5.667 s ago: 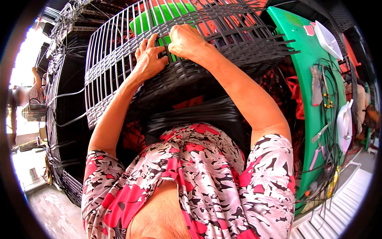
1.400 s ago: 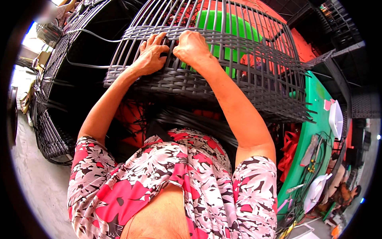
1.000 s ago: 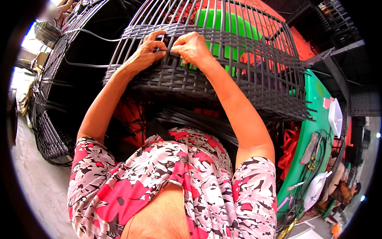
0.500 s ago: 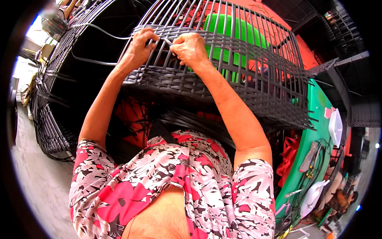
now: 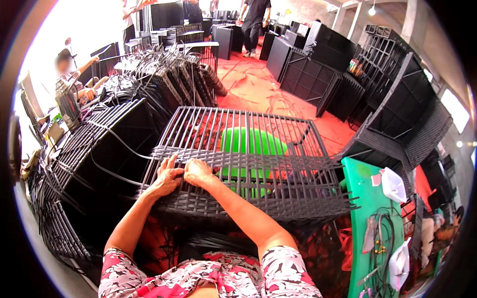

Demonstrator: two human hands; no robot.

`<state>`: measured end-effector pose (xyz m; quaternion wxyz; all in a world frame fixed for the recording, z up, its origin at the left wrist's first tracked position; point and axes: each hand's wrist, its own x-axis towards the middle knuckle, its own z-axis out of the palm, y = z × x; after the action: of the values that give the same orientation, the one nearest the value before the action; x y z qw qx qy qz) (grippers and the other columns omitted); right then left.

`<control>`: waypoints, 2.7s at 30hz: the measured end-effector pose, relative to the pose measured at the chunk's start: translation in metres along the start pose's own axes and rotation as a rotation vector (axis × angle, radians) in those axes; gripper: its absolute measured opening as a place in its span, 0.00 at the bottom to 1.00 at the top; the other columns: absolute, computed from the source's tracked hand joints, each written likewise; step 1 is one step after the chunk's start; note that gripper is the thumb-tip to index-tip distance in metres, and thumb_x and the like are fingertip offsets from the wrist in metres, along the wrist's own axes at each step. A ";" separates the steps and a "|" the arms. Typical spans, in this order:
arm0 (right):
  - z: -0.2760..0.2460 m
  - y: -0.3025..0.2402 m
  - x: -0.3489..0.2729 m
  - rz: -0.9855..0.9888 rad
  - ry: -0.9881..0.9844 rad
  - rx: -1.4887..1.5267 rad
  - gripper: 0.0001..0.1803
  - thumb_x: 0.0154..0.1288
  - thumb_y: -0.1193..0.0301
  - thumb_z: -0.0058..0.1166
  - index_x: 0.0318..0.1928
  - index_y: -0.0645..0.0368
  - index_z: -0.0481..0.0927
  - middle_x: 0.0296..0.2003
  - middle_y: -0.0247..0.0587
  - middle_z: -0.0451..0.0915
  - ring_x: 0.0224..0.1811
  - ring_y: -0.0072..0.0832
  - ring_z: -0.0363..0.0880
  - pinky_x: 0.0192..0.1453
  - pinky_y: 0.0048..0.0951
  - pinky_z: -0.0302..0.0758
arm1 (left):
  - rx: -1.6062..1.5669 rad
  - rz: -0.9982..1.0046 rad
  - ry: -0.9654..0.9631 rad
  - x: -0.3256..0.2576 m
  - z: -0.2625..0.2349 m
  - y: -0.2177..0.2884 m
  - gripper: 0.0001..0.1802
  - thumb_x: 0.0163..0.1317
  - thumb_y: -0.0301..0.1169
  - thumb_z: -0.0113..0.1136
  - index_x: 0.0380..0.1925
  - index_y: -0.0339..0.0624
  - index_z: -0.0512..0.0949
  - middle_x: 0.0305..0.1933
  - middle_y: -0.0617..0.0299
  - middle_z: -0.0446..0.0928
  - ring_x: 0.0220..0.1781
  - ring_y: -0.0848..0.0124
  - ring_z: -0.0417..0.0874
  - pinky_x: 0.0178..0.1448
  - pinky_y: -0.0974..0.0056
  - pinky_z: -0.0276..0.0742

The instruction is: The person weaves black plastic strips into a wicker furniture frame by hand, pulling the strips tight and tucking them into the mesh.

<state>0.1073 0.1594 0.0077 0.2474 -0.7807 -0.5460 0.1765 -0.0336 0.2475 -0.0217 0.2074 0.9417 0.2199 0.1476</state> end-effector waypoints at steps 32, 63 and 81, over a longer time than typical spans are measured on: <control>-0.013 -0.004 -0.017 0.048 -0.179 0.106 0.08 0.47 0.69 0.57 0.25 0.62 0.80 0.19 0.44 0.79 0.21 0.31 0.80 0.29 0.31 0.76 | 0.288 0.148 -0.359 0.013 -0.042 0.035 0.12 0.50 0.34 0.60 0.33 0.41 0.80 0.59 0.49 0.57 0.61 0.49 0.57 0.56 0.38 0.57; -0.028 0.009 -0.017 -0.469 0.201 0.399 0.11 0.54 0.69 0.58 0.34 0.64 0.81 0.29 0.38 0.81 0.31 0.22 0.78 0.38 0.27 0.75 | 0.226 0.251 -0.102 0.003 -0.054 0.014 0.09 0.49 0.34 0.52 0.22 0.43 0.80 0.25 0.50 0.78 0.28 0.54 0.80 0.35 0.55 0.76; -0.011 -0.034 -0.008 -0.158 -0.289 0.578 0.04 0.55 0.75 0.57 0.33 0.60 0.82 0.19 0.27 0.74 0.18 0.12 0.67 0.21 0.15 0.65 | -0.359 -0.183 -0.425 -0.013 -0.090 0.019 0.08 0.53 0.27 0.55 0.30 0.32 0.76 0.19 0.62 0.73 0.19 0.75 0.77 0.23 0.70 0.73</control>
<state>0.0847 0.1588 0.0368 0.3917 -0.6002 -0.5617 0.4133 -0.0713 0.2551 0.0627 0.4249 0.8759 0.2259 -0.0359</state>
